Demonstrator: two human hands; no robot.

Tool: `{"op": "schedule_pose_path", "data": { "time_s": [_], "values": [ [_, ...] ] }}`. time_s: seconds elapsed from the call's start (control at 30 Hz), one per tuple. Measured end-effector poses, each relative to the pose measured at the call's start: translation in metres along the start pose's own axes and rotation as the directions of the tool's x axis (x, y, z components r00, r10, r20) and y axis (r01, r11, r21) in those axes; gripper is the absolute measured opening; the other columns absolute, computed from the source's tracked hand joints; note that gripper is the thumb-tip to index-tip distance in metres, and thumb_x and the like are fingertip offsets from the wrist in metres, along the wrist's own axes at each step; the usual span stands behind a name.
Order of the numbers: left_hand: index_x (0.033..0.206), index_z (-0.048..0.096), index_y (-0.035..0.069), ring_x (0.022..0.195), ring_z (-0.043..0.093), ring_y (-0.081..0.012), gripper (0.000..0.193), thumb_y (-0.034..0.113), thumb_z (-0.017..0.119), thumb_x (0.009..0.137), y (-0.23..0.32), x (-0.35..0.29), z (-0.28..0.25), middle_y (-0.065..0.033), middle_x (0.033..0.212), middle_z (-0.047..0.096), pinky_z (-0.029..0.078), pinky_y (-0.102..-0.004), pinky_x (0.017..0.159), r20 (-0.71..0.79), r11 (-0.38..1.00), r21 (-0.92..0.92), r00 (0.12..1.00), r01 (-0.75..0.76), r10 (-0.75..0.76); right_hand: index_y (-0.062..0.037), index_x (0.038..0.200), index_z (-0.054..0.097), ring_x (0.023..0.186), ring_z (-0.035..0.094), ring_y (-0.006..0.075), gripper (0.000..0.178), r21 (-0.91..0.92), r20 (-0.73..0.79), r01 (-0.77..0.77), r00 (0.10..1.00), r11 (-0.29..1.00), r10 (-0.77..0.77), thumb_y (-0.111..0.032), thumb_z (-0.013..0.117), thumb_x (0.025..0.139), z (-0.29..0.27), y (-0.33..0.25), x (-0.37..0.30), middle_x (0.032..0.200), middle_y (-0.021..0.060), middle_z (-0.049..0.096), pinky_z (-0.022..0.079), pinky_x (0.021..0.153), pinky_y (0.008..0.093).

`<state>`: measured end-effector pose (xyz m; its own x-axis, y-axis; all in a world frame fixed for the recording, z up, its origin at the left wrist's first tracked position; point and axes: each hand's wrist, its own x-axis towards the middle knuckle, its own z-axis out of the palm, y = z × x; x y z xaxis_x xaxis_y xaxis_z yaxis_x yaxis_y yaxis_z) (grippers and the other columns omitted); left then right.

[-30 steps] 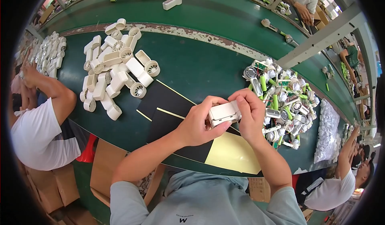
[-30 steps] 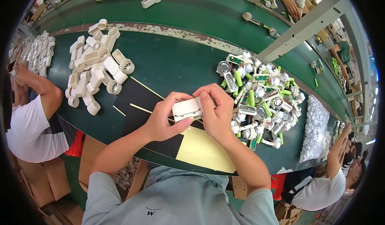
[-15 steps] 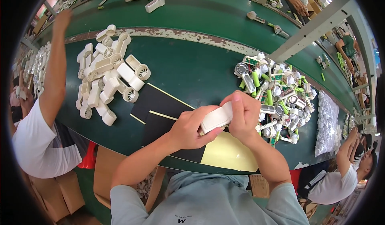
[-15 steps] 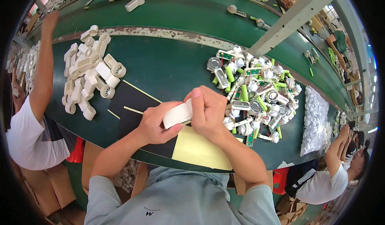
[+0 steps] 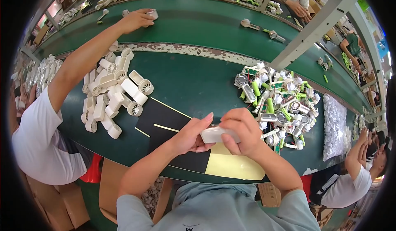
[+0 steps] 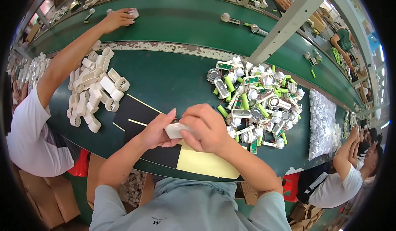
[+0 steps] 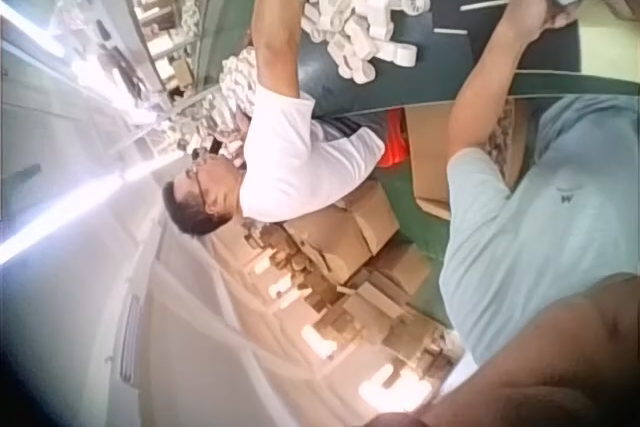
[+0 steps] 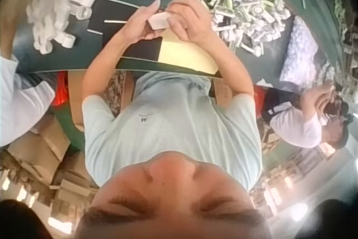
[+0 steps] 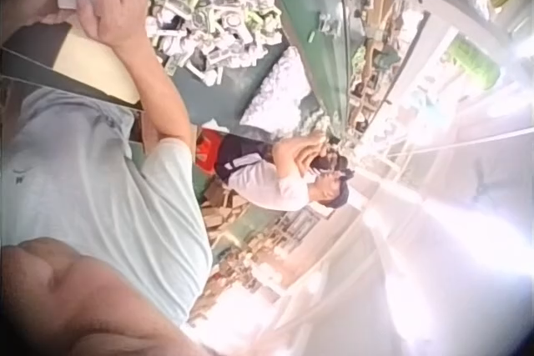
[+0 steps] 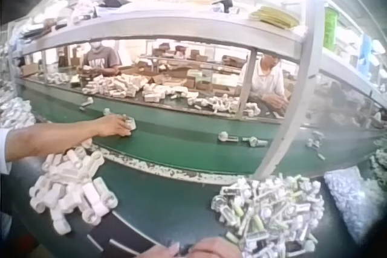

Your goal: The person assembles portable fans by peeling adhesive pads, sticking them inside plastic casings, inserting internal fan and battery components, snapping the covers closed, and placing the assembled units onto the conveyor belt.

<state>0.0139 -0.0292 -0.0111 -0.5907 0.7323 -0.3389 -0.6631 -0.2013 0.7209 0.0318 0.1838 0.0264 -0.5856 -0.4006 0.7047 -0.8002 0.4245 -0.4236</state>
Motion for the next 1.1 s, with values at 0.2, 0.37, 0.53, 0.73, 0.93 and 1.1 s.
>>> {"op": "schedule_pose_path", "data": {
  "time_s": [0.2,0.37,0.53,0.73,0.93,1.1],
  "values": [
    [0.126,0.061,0.001,0.087,0.072,-0.0181,0.060,0.017,0.094,0.078,-0.011,-0.001,0.014,-0.0092,0.109,0.068,0.061,-0.0310,0.068,0.055,0.589,0.628,0.785,-0.508,0.617,0.0049,0.093,0.068,0.075,0.067,0.0279,0.014,0.112,-0.187,-0.241,0.948,0.964,0.259,-0.005,0.059,0.094,-0.002,0.001,0.005,0.087,0.0177,0.069,0.055,0.064,0.0365],
    [0.122,0.061,0.001,0.086,0.072,-0.0298,0.069,0.019,0.098,0.066,-0.016,0.008,0.009,-0.0175,0.108,0.069,0.060,-0.0330,0.071,0.440,-0.172,0.805,0.378,-0.568,0.815,0.0041,0.083,0.071,0.062,0.064,0.0248,0.030,0.155,-0.245,-0.111,0.958,0.982,0.147,-0.009,0.047,0.097,0.001,0.001,0.004,0.076,0.0154,0.068,0.051,0.055,0.0348],
    [0.117,0.065,-0.002,0.076,0.072,-0.0284,0.065,0.021,0.098,0.065,-0.015,0.006,0.007,-0.0166,0.099,0.071,0.060,-0.0337,0.062,0.488,-0.277,0.771,0.252,-0.573,0.836,0.0033,0.081,0.071,0.058,0.063,0.0231,0.032,0.196,-0.261,-0.120,0.950,0.973,0.170,-0.008,0.046,0.097,0.006,-0.003,0.007,0.073,0.0141,0.068,0.049,0.052,0.0338],
    [0.114,0.067,-0.002,0.076,0.073,-0.0282,0.062,0.019,0.097,0.064,-0.011,0.004,0.007,-0.0173,0.097,0.072,0.060,-0.0332,0.062,0.483,-0.272,0.756,0.228,-0.595,0.845,0.0031,0.079,0.071,0.056,0.061,0.0222,0.032,0.168,-0.293,-0.090,0.946,0.982,0.137,-0.010,0.047,0.097,0.009,-0.008,0.012,0.072,0.0137,0.067,0.047,0.048,0.0333],
    [0.110,0.070,-0.003,0.073,0.070,-0.0268,0.057,0.020,0.097,0.065,-0.008,0.002,0.008,-0.0144,0.099,0.070,0.059,-0.0333,0.059,0.466,-0.257,0.753,0.215,-0.606,0.859,0.0025,0.078,0.070,0.054,0.061,0.0221,0.032,0.107,-0.278,-0.059,0.957,0.993,0.086,-0.011,0.048,0.097,0.008,-0.008,0.015,0.071,0.0131,0.067,0.047,0.047,0.0326],
    [0.114,0.067,-0.003,0.077,0.074,-0.0280,0.063,0.016,0.097,0.063,-0.008,0.001,0.008,-0.0171,0.096,0.073,0.060,-0.0330,0.064,0.484,-0.275,0.743,0.206,-0.611,0.850,0.0029,0.079,0.069,0.058,0.064,0.0241,0.033,0.077,-0.266,-0.010,0.963,0.997,0.030,-0.011,0.047,0.098,0.003,-0.014,0.019,0.072,0.0136,0.068,0.051,0.051,0.0333]
  ]
}}
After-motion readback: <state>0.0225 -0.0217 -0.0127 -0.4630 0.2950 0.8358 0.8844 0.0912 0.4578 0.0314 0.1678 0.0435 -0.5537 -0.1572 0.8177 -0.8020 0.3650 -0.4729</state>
